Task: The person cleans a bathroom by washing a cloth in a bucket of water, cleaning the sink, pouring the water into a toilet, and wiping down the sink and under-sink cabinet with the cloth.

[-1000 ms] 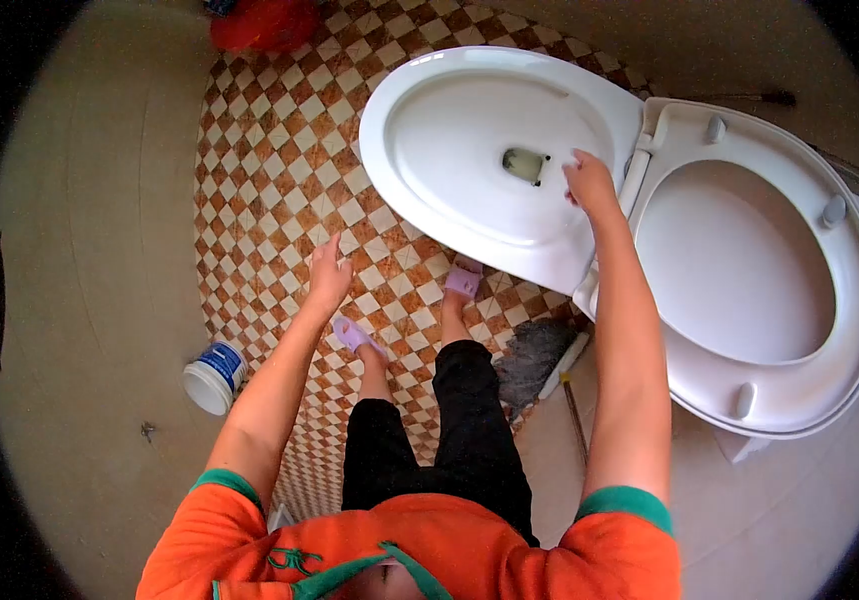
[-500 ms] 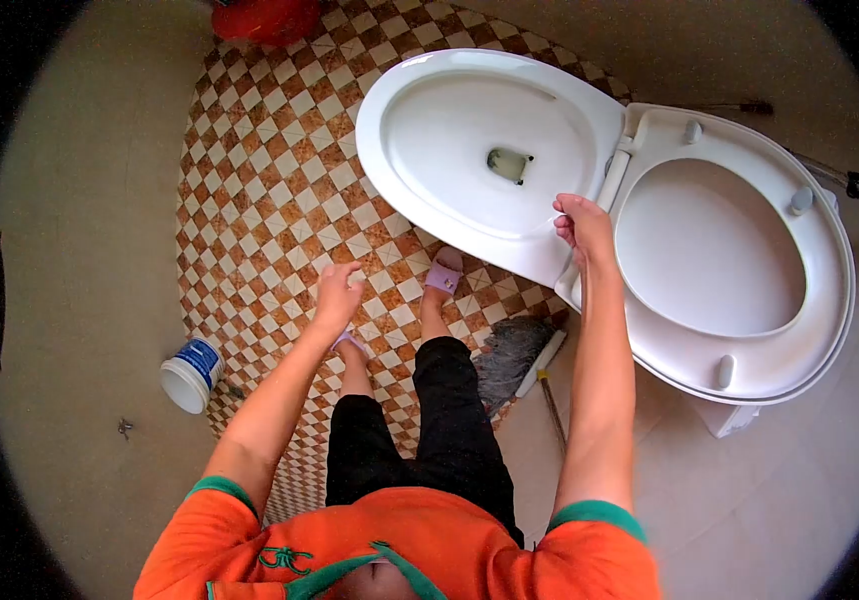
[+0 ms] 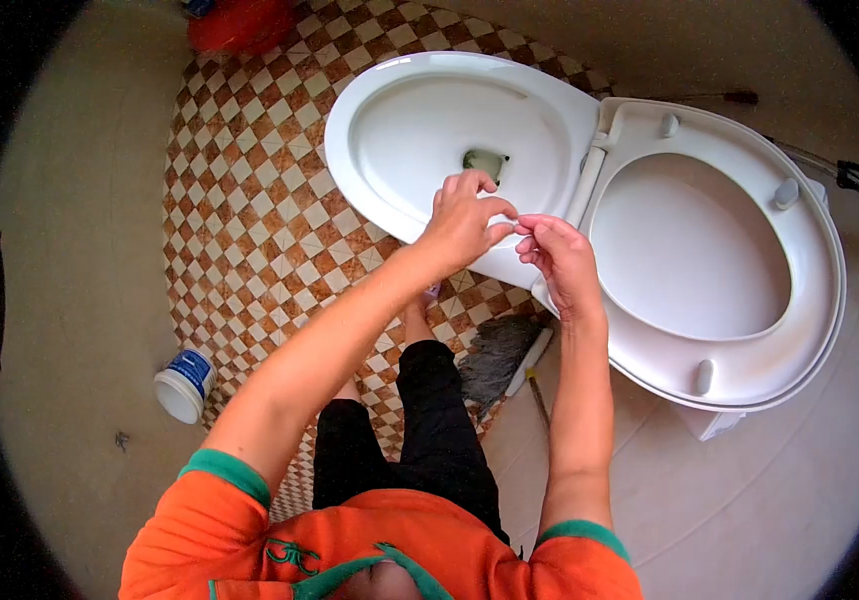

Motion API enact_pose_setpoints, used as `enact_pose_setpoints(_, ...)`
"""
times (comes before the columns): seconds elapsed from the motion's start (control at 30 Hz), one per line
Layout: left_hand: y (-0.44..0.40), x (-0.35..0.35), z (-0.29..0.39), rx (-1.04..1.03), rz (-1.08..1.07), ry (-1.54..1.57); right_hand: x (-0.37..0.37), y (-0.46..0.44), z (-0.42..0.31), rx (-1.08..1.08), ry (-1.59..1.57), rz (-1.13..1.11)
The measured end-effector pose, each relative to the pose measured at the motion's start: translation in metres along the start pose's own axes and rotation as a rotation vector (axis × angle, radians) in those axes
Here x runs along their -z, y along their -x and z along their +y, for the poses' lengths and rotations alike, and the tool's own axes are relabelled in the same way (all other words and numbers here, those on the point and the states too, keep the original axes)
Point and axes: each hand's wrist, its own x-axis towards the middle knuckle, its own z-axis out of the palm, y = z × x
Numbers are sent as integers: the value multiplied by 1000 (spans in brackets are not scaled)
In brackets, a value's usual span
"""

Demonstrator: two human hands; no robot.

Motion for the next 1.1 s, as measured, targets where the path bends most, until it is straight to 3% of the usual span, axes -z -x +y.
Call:
enact_pose_setpoints(0.1,-22,6,-12,13,-34,-80,-4,2,-14,6,16,9)
enact_pose_setpoints(0.17,-33,15,-30,-84,100,-96,-8,7,-21,54,147,181)
enact_pose_setpoints(0.23,-45,20,-63,-81,3,-176,-2,8,-18,87,199,199)
enact_pose_setpoints(0.3,-29,5,-138,-154,-226,-834,-4,14,-9,132,162,235)
enact_pose_setpoints(0.33,-27,12,-143,-143,-225,-841,-3,12,-1,96,168,244)
enact_pose_setpoints(0.4,-31,26,-138,231,-359,-934,-3,9,11,105,215,228)
enact_pose_setpoints(0.5,-30,47,-138,243,-323,-879,0,8,38,116,341,210)
enact_pose_setpoints(0.57,-30,56,-137,277,-305,-850,-1,7,46,150,655,208)
enact_pose_setpoints(0.83,16,60,-138,361,-184,-767,-25,2,50,224,737,186)
enact_pose_setpoints(1.1,51,66,-145,424,-227,-691,-55,-11,64,287,937,72)
